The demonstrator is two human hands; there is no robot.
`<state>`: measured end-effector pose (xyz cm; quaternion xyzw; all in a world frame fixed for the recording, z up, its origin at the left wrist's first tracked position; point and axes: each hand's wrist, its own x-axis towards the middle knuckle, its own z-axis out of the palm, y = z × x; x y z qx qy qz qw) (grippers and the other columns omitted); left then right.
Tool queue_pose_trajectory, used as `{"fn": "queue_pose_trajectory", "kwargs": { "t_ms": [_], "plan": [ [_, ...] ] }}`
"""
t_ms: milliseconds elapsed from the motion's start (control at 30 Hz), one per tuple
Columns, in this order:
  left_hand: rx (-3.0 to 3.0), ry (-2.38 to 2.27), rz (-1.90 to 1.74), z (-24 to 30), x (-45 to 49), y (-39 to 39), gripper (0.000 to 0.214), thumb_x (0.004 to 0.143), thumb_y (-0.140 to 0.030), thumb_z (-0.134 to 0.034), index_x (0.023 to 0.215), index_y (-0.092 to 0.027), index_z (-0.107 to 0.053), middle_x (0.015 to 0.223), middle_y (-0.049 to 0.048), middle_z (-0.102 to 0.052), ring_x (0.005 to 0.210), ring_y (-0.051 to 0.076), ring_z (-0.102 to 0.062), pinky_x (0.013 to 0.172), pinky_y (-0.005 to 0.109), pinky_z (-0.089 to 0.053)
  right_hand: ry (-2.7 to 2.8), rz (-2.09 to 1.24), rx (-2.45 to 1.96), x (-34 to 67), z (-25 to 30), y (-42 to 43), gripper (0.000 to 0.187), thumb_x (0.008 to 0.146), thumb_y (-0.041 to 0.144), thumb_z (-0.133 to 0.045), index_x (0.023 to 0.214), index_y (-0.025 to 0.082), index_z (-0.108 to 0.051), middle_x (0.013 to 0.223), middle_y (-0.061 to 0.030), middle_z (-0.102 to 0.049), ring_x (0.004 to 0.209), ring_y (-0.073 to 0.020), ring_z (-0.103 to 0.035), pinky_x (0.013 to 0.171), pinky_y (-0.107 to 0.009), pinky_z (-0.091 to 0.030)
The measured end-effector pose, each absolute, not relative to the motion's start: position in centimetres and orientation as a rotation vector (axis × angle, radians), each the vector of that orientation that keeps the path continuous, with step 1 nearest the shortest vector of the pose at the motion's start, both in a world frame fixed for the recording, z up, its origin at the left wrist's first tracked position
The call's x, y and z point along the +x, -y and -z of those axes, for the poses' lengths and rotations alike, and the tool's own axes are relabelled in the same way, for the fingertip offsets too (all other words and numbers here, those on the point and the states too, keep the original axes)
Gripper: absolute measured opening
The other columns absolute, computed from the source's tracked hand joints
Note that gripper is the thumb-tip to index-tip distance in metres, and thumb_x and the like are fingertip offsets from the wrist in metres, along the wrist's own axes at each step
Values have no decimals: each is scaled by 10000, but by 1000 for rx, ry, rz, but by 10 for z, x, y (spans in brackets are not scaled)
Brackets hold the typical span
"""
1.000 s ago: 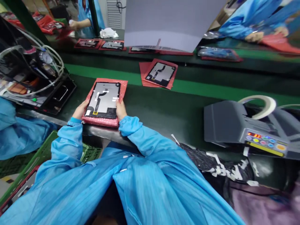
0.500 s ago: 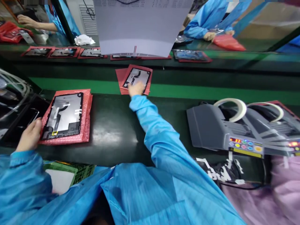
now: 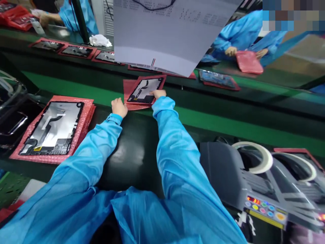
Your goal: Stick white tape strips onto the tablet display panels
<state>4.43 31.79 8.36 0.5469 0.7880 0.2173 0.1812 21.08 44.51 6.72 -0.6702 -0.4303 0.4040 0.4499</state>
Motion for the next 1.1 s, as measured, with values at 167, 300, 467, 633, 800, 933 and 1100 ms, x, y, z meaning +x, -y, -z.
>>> {"fn": "queue_pose_trajectory", "kwargs": {
  "t_ms": [167, 300, 467, 633, 800, 933, 1100],
  "plan": [
    [1380, -2199, -604, -75, 36, -370, 365, 876, -33, -562, 1221, 88, -576, 1340, 335, -543, 1311, 384, -505, 1096, 412, -374, 784, -1126, -1652, 217, -77, -446, 198, 639, -2, -742, 691, 133, -606, 626, 12, -621, 751, -164, -685, 719, -294, -611],
    [1334, -2082, -668, -71, 38, -383, 285, 894, -38, -547, 1169, 2, -609, 1235, 260, -646, 1228, 316, -597, 1028, 350, -446, 659, -1326, -1624, 234, -81, -415, 187, 717, 50, -711, 628, 139, -573, 559, -4, -603, 665, -171, -672, 693, -330, -620],
    [1353, -1931, -781, -77, 58, -344, 427, 908, -22, -465, 1330, -85, -453, 1057, 94, -695, 1022, 169, -675, 897, 235, -502, 543, -1433, -1485, 267, -99, -341, 136, 828, 122, -624, 699, 151, -598, 562, -10, -619, 659, -181, -681, 726, -379, -633],
    [1474, -1709, -851, -75, 71, -239, 419, 847, 0, -484, 1255, -91, -464, 814, -1, -595, 839, 147, -642, 849, 230, -499, 504, -1337, -1442, 292, -110, -233, 83, 796, 90, -608, 745, 150, -632, 582, 0, -623, 625, -170, -661, 762, -383, -613],
    [1547, -1719, -699, -64, 70, -156, 310, 867, 3, -476, 1134, -154, -500, 847, 13, -619, 858, 166, -634, 878, 283, -499, 522, -1255, -1633, 288, -84, -133, 205, 638, 203, -773, 697, 180, -578, 586, 35, -584, 605, -153, -609, 729, -357, -581],
    [1664, -1801, -621, -59, 67, -135, 306, 874, -2, -518, 1131, -167, -520, 1012, 65, -671, 998, 200, -644, 947, 303, -482, 754, -1040, -1744, 282, -66, -104, 204, 627, 225, -750, 746, 176, -591, 690, 37, -613, 694, -132, -586, 815, -335, -541],
    [1670, -1870, -603, -61, 60, -122, 318, 865, -29, -564, 1130, -199, -520, 970, 43, -703, 992, 232, -666, 931, 341, -497, 888, -984, -1660, 288, -72, -104, 141, 700, 287, -692, 741, 182, -608, 702, 10, -619, 725, -150, -585, 816, -349, -537]
  ]
}}
